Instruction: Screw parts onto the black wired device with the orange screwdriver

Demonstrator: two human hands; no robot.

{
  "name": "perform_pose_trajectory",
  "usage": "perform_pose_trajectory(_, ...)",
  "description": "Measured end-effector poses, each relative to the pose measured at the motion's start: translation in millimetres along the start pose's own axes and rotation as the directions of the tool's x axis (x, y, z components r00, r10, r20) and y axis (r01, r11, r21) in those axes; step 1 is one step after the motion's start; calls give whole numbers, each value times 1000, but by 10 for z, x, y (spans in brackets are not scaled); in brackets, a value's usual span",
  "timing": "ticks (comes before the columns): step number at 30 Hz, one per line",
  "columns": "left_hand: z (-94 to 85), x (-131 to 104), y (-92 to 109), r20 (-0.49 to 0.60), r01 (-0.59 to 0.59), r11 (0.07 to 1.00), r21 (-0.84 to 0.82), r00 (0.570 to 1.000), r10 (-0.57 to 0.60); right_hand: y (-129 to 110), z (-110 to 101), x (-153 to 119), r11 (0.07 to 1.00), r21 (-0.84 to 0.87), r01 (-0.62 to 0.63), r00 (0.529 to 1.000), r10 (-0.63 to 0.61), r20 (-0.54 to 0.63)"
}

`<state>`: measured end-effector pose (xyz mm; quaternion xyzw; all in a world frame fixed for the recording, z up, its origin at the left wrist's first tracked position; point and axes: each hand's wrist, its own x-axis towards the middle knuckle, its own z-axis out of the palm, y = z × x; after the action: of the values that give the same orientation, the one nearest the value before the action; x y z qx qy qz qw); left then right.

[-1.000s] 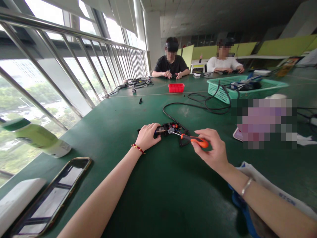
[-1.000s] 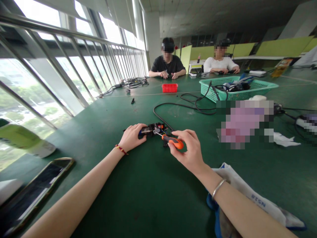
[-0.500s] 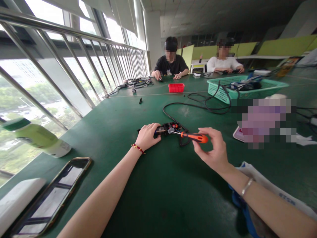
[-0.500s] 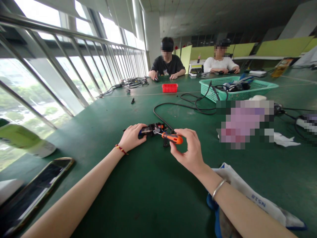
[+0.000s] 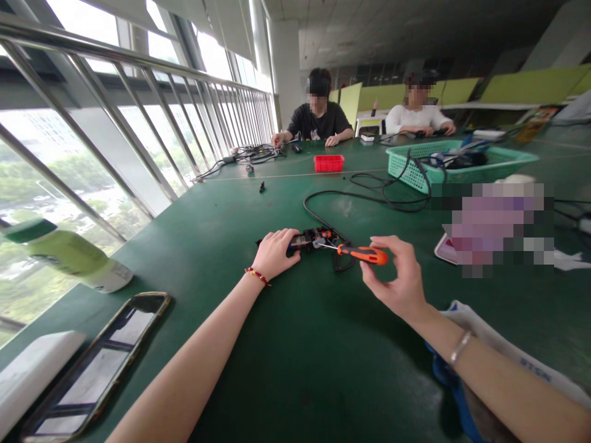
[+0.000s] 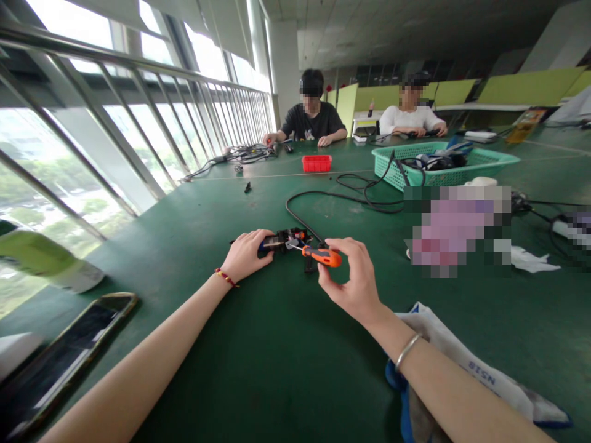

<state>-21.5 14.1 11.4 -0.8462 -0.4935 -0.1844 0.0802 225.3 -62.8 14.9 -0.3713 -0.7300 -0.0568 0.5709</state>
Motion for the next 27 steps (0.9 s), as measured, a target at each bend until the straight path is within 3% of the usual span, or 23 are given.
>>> perform_pose_trajectory(4,10,-5,-9,-9,-7,1000,-9,1000,6,-13,-14,13,999,-34,30,997,-27,77)
perform_pose_trajectory(10,4,-2,-9,-5,-9,1000,-13,1000,9,8,6,-7,1000,14,-11,1000,11,-1)
perform_pose_trajectory(16,-10,-6,7,0,-2,1000,-11,1000,2,-17,-12,18,999,-35,29,996,-26,80)
perform_pose_trajectory(23,-15,-7,5,10,6,1000,-22,1000,-6,-19,-3,16,1000,-3,-2,1000,2,8)
perform_pose_trajectory(27,-15,-5,6,0,2,1000,-21,1000,-2,-24,-12,29,998,-38,52,995,-49,81)
